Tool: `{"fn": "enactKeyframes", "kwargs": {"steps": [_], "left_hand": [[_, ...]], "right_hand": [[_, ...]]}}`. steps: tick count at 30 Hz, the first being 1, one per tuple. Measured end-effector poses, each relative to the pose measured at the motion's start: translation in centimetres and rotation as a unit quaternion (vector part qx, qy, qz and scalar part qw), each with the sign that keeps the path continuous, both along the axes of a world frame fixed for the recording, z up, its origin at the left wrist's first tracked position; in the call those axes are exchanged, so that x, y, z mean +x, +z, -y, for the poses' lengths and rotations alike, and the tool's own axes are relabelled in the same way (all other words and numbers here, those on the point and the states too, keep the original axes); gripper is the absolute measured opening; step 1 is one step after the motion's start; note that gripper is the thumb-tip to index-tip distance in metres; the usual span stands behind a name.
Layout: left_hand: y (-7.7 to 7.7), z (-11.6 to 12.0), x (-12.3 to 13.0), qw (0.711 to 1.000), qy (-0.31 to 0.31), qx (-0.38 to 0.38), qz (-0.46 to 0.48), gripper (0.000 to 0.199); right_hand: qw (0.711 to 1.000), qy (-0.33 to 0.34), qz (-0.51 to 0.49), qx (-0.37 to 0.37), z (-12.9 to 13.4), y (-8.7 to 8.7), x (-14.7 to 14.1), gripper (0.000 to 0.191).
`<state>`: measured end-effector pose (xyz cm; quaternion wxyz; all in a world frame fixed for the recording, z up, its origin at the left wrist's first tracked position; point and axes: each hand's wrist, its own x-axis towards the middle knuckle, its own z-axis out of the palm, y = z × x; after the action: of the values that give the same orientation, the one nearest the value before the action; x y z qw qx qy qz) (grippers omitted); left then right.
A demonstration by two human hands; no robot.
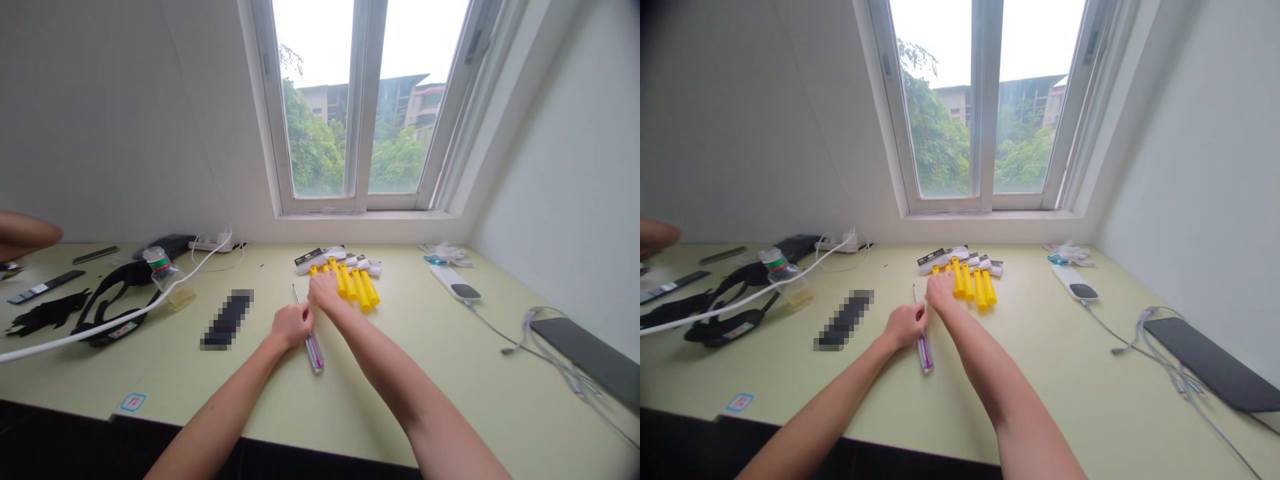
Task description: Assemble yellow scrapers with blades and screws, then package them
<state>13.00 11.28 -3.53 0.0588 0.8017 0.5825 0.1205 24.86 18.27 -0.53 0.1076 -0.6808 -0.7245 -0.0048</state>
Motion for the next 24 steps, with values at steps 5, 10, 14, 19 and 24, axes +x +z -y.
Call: {"fn": "enactKeyframes", "kwargs": {"steps": [5,10,14,19,24], "left_hand": [[-0.7,2.3,2.5,0.994,-0.102,0.013,0.039,0.032],[-0.5,2.3,4.4,0.961,-0.119,0.013,0.247,0.037],[0.9,1.7,6.4,0.836,-0.112,-0.076,0.532,0.047],[1.4,2.6,7.7,0.647,-0.142,-0.207,0.72,0.052],[2.0,3.5,6.0,0.699,-0.169,-0.223,0.658,0.047]], "right_hand": [[0.997,-0.021,-0.028,0.071,2.1,1.2,2.6,0.029],[0.989,-0.01,-0.07,0.129,6.4,1.1,7.2,0.038],[0.955,0.031,-0.211,0.207,9.9,-1.2,8.5,0.046],[0.921,0.15,-0.292,0.211,13.2,-2.6,7.9,0.043],[0.828,0.094,-0.525,0.172,13.0,-1.3,9.1,0.032]]}}
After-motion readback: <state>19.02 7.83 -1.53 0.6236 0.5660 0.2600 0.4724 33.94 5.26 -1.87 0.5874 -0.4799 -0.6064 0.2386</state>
